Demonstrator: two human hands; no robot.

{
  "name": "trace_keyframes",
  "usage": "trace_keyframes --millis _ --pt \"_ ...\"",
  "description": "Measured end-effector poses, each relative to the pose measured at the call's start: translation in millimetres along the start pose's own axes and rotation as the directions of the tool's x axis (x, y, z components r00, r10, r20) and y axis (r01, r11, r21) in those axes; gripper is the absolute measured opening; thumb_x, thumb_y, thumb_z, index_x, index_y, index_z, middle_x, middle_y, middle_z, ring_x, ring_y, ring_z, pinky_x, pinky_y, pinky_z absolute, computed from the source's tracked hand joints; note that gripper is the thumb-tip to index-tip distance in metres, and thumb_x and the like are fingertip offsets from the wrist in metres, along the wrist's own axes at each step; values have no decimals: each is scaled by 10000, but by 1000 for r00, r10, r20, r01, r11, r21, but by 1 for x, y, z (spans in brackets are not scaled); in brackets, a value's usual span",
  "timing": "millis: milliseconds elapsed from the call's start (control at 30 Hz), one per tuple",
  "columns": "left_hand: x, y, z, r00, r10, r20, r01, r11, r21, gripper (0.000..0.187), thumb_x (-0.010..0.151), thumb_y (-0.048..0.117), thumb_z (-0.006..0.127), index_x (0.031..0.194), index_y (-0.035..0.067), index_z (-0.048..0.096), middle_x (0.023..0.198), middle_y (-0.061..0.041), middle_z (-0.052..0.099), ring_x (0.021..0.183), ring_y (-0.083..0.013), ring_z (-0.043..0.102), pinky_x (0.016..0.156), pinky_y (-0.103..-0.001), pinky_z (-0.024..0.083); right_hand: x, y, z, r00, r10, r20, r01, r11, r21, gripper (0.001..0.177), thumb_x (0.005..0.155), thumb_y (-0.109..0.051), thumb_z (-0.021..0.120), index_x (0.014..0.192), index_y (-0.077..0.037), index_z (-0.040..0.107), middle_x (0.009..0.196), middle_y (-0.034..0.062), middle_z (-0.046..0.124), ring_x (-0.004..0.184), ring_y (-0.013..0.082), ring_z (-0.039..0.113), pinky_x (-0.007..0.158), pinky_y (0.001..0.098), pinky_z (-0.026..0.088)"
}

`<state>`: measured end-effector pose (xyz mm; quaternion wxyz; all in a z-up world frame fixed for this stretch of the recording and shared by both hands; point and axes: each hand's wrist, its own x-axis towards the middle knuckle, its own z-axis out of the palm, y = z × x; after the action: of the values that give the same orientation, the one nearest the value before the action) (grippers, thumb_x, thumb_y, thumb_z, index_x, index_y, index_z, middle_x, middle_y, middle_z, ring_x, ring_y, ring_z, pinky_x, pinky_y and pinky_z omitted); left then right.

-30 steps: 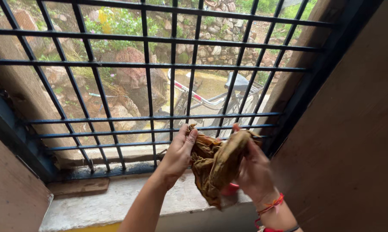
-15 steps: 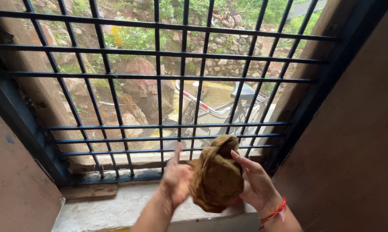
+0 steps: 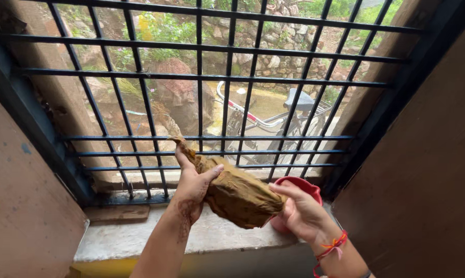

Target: The person cleans the metal bars and frame of a window by hand using a cloth dipped in a bucket of water.

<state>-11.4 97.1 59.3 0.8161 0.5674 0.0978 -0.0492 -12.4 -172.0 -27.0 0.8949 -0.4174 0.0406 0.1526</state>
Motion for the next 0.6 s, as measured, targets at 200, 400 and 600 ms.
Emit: trace_keyframes --millis 200,400,600 --pt "13 2 -17 871 455 183 -385 866 -320 770 901 12 634 1505 121 169 1326 -181 606 1129 -261 687 890 -375 633 -21 -47 69 577 -680 452 544 -93 -834 1286 912 194 793 1599 -171 -230 1635 300 116 1428 459 427 1153 573 341" --pt "42 -43 -28 939 326 111 -245 859 -450 471 850 6 580 1290 154 506 1199 -74 665 1019 -199 699 803 -347 618 -47 -61 111 530 -443 723 846 218 -487 1228 889 123 673 1617 -259 -240 1300 195 653 1218 265 673 966 377 594" --pt "64 -69 -41 775 517 363 41 532 -846 196 1137 98 629 1033 48 470 1006 -89 532 854 -225 605 850 -386 596 -40 -66 110 595 -233 769 803 137 -580 481 897 96 586 1351 -60 620 1407 236 592 1416 325 465 1120 459 443"
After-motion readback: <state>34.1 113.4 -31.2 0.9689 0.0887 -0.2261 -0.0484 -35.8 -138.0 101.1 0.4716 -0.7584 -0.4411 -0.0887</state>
